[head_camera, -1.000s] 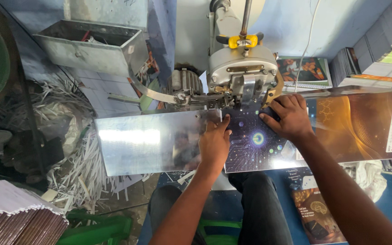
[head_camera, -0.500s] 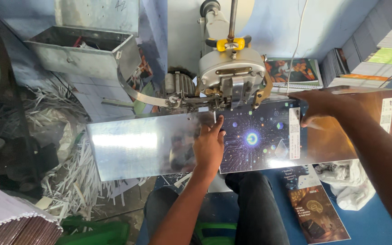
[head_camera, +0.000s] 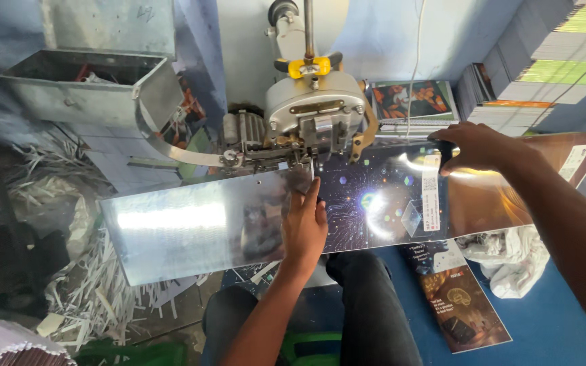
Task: The person repeatedly picks up a book cover, places it on a binding machine, and operates the machine to stitch the spine. They then remove the bound book and place it on a growing stack to the right. The cycle repeats with new covers taken from a stack on the left.
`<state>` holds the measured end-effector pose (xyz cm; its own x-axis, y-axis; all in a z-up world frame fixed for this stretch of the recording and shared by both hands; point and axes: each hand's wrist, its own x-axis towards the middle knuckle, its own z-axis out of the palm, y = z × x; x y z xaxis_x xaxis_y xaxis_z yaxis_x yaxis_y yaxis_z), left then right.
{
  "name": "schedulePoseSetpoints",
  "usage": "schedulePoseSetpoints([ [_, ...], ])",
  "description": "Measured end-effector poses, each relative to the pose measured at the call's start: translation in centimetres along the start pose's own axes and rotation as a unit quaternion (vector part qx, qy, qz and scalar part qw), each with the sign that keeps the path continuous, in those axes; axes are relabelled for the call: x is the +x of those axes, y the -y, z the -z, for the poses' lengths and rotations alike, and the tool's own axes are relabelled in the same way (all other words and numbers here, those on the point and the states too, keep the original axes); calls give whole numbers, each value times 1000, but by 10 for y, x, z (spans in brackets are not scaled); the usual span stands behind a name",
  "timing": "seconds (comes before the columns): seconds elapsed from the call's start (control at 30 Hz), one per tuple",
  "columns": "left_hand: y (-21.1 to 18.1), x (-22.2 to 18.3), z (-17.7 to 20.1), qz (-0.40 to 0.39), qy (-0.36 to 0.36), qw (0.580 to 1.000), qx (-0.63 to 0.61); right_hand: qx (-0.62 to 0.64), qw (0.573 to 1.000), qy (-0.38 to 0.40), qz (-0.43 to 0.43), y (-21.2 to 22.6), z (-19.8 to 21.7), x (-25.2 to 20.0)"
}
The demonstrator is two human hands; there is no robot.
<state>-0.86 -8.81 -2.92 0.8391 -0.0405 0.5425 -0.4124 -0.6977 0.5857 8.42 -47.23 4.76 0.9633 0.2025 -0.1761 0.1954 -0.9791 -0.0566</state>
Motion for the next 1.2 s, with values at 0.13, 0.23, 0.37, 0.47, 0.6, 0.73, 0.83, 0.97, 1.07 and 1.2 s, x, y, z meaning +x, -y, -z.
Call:
schedulePoseSetpoints([
  [0.13,-7,-1,-6,14,40,999,-13,42,999,-21,-27,-16,-1,-21],
  [0.23,-13,-4,-11,-20,35,999,16,74,996,-36,-43,-39,-8,-39],
  [0.37,-22,-7,-21,-50,35,998,24,104,990,-53,-75,-76,-21,-69],
  [0.47,-31,-7,-27,-85,5,996,34,157,979,-76,-106,-99,-29,-103],
  [0.6,-46,-6,-35,-8,121,989,-86,222,950,-137,-171,-103,-34,-148],
  [0.73,-57,-9,-43,19,186,975,-120,258,923,-144,-245,-84,-24,-181],
  [0.83,-60,-10,-52,-7,184,971,-155,297,902,-184,-253,-64,-9,-200],
  [0.97,-59,-9,-65,-18,213,955,-208,315,885,-219,-263,-42,17,-218],
  [1.07,-60,-2,-80,48,299,917,-260,344,866,-246,-268,-30,35,-232],
  [1.2,-67,6,-98,59,384,847,-362,402,833,-293,-242,-25,48,-247],
])
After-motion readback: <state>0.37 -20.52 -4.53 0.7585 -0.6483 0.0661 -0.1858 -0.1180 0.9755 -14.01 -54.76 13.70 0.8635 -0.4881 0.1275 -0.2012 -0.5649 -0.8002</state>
